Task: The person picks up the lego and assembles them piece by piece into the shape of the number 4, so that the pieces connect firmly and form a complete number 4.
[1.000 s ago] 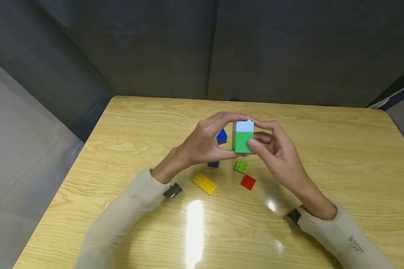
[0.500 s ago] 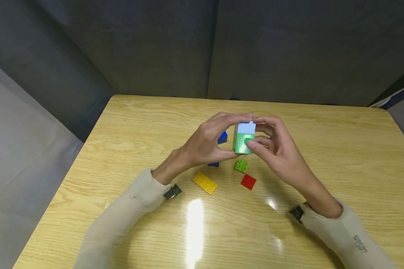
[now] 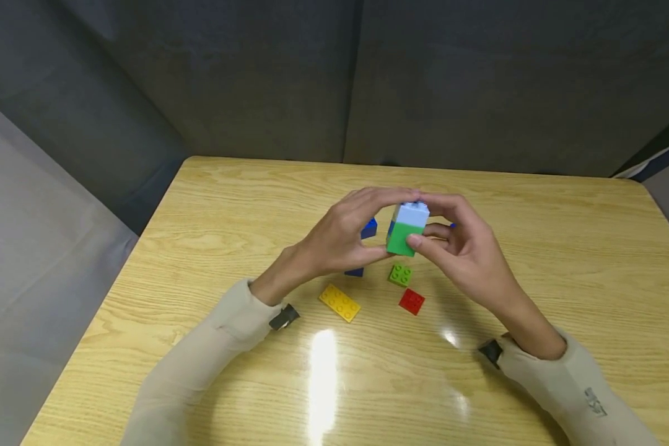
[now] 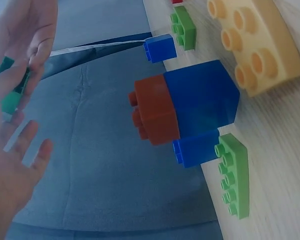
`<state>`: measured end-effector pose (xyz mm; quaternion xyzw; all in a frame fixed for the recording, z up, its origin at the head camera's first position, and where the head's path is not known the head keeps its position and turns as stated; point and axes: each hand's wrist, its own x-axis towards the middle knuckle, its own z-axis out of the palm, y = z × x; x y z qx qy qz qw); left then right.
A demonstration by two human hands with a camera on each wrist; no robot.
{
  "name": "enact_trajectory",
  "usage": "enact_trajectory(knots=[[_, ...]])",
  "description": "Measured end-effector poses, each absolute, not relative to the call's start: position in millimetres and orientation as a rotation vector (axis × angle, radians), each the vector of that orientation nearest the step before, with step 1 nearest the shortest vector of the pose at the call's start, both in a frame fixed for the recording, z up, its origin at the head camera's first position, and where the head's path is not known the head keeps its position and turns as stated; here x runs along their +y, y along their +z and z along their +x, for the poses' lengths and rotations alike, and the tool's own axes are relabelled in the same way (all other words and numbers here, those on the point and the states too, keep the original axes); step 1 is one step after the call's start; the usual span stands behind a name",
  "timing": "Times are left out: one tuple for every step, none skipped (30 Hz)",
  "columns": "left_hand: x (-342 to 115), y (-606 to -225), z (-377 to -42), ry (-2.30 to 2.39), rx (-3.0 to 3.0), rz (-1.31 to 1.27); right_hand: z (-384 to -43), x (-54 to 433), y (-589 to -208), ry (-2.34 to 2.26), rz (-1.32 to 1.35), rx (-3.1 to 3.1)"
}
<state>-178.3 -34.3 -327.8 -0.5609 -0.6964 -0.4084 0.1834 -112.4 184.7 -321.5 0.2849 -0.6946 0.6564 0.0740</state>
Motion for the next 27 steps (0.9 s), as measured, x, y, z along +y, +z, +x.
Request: enact_trajectory(knots=[[-35.3, -327.7, -178.2, -1.149, -1.983, -1.586, -112.1, 185.2, -321.3, 1.973, 0.831, -2.097], [-37.1, -327.5, -178.2, -1.15, -2.007, -1.592, -111.8, 185.8, -321.1, 1.978, 0.803, -2.108], [-39.3, -327.7, -178.3, -1.158, -2.038, -1.598, -111.5, 186.7, -320.9, 1.977, 0.771, -2.125], [-42.1, -327.8, -178.2, -1.173, -2.074, -1.599, -111.2, 187.7, -320.7, 1.973, 0.742, -2.143], [-45.3, -328.1, -178.3, -1.187, -2.108, -1.596, -111.0, 188.9, -320.5, 1.961, 0.716, -2.163], [-48.6, -328.7, -178.7, -1.204, -2.14, -1.589, -110.7, 190.2, -320.6, 1.953, 0.694, -2.178], [-52.0, -329.6, -179.0, -1.229, -2.171, -1.575, -110.7, 191.5, -320.7, 1.947, 0.677, -2.191], [-55.3, -331.0, -179.4, -1.256, -2.197, -1.554, -110.8, 192.7, -320.8, 1.943, 0.666, -2.203], [-58.3, -332.6, -180.0, -1.274, -2.219, -1.526, -111.0, 193.8, -320.9, 1.934, 0.659, -2.216], [-61.1, -334.2, -180.4, -1.285, -2.235, -1.498, -111.2, 194.6, -321.1, 1.927, 0.653, -2.228], [-63.6, -335.9, -181.0, -1.292, -2.247, -1.474, -111.5, 195.4, -321.4, 1.922, 0.647, -2.238], [-66.0, -337.6, -181.7, -1.304, -2.258, -1.455, -111.7, 196.2, -321.7, 1.906, 0.64, -2.254], [-68.4, -339.3, -182.3, -1.304, -2.272, -1.433, -111.8, 197.0, -322.0, 1.887, 0.633, -2.271], [-70.6, -341.0, -183.1, -1.301, -2.287, -1.414, -111.9, 197.9, -322.5, 1.87, 0.626, -2.282], [-72.9, -342.8, -183.9, -1.295, -2.303, -1.393, -111.9, 199.0, -323.0, 1.845, 0.619, -2.296], [-75.0, -344.4, -184.9, -1.295, -2.318, -1.374, -112.0, 200.2, -323.6, 1.827, 0.614, -2.302], [-77.2, -346.0, -185.9, -1.298, -2.336, -1.355, -112.1, 201.6, -324.2, 1.807, 0.611, -2.306], [-79.2, -347.5, -186.9, -1.297, -2.358, -1.333, -112.2, 203.1, -324.9, 1.792, 0.611, -2.307], [-81.0, -349.0, -187.5, -1.294, -2.383, -1.311, -112.5, 204.7, -325.6, 1.781, 0.613, -2.305], [-82.7, -350.3, -188.0, -1.295, -2.408, -1.293, -112.9, 206.3, -326.2, 1.759, 0.617, -2.31], [-84.1, -351.4, -188.3, -1.299, -2.432, -1.28, -113.3, 207.8, -326.7, 1.74, 0.62, -2.317], [-85.5, -352.3, -188.1, -1.301, -2.46, -1.268, -113.8, 209.1, -327.2, 1.712, 0.622, -2.329], [-86.7, -352.9, -187.9, -1.3, -2.484, -1.261, -114.2, 210.4, -327.6, 1.673, 0.624, -2.349], [-87.6, -353.2, -187.6, -1.301, -2.505, -1.256, -114.6, 211.9, -328.2, 1.625, 0.635, -2.372], [-88.3, -353.6, -187.1, -1.302, -2.524, -1.252, -115.0, 213.1, -328.8, 1.567, 0.639, -2.402], [-88.9, -353.9, -186.8, -1.3, -2.538, -1.25, -115.2, 214.5, -329.8, 1.512, 0.649, -2.427], [-89.5, -354.3, -186.5, -1.295, -2.552, -1.249, -115.4, 215.8, -330.6, 1.46, 0.655, -2.455]])
